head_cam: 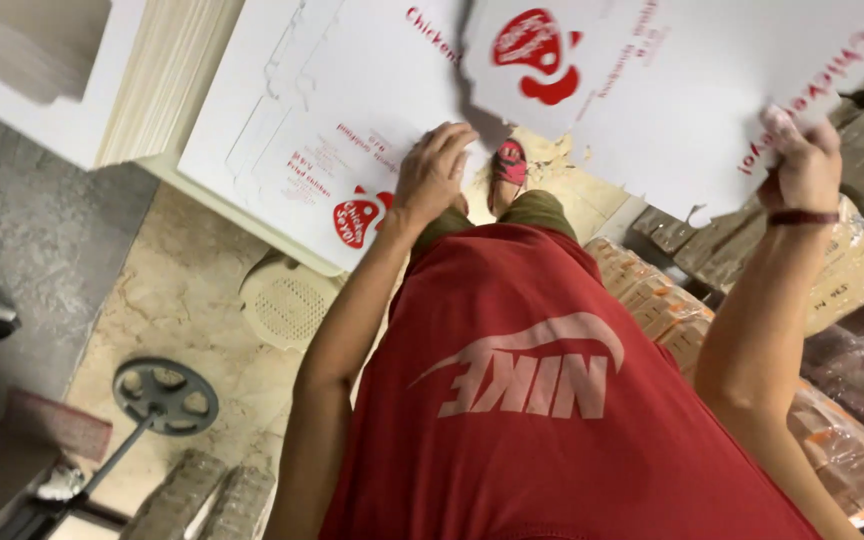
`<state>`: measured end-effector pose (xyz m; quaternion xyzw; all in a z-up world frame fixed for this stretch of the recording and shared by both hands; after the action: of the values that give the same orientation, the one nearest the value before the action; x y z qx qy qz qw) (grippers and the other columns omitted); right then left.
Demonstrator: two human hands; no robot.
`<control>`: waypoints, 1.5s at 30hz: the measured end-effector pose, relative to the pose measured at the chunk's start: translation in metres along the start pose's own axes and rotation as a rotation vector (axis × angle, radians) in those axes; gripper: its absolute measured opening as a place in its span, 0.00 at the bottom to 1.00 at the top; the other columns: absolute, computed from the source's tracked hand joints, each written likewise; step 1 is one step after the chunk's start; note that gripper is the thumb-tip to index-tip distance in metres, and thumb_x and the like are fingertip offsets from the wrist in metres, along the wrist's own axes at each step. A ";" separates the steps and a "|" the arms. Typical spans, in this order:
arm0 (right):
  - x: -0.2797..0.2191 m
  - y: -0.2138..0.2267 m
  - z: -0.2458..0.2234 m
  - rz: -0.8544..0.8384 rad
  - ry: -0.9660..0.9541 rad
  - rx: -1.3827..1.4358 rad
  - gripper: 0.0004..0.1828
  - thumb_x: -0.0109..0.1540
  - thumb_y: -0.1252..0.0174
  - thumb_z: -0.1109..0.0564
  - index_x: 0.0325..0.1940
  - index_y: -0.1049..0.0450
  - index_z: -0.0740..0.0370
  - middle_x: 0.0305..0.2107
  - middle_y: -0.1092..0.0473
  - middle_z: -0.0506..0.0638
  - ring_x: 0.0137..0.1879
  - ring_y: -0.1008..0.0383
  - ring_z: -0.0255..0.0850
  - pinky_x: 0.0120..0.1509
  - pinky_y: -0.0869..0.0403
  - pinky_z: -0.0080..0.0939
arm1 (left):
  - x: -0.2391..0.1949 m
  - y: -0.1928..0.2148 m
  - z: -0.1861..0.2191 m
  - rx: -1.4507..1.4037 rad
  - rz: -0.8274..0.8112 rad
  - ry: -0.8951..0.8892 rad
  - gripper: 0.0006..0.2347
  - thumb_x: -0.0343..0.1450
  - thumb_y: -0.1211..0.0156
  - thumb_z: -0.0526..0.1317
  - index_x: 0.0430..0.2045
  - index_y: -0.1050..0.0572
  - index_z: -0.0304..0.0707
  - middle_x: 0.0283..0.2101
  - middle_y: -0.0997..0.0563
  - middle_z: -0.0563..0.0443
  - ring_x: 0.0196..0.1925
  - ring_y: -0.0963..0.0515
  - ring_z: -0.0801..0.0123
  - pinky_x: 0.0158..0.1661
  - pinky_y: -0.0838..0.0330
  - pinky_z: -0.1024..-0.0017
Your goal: The person repeatedly assembles flat-packed cardboard boxes by folding and interlocking the flaps. They handle multiple boxes one at a time, folding the sides and locking the tabs to form a finished box, then placing it aside.
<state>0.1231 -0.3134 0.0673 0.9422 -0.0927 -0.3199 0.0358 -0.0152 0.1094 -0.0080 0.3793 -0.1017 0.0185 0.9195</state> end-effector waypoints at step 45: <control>-0.012 0.099 0.192 0.464 0.284 0.376 0.25 0.64 0.42 0.72 0.28 0.48 0.49 0.31 0.38 0.44 0.38 0.32 0.34 0.51 0.23 0.36 | 0.070 -0.030 -0.029 -0.010 -0.636 0.046 0.23 0.69 0.39 0.34 0.62 0.32 0.37 0.70 0.38 0.34 0.73 0.39 0.44 0.63 0.50 0.22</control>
<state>-0.0189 -0.4096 -0.0654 0.9214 -0.3561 -0.1459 -0.0543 0.0613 0.1053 -0.0346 0.3869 0.0429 -0.2618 0.8831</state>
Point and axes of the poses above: each hand's wrist, its own x-axis towards the middle knuckle, its own y-axis out of the back of the hand, z = x × y, the point moved 3 cm from there along x, towards the middle knuckle
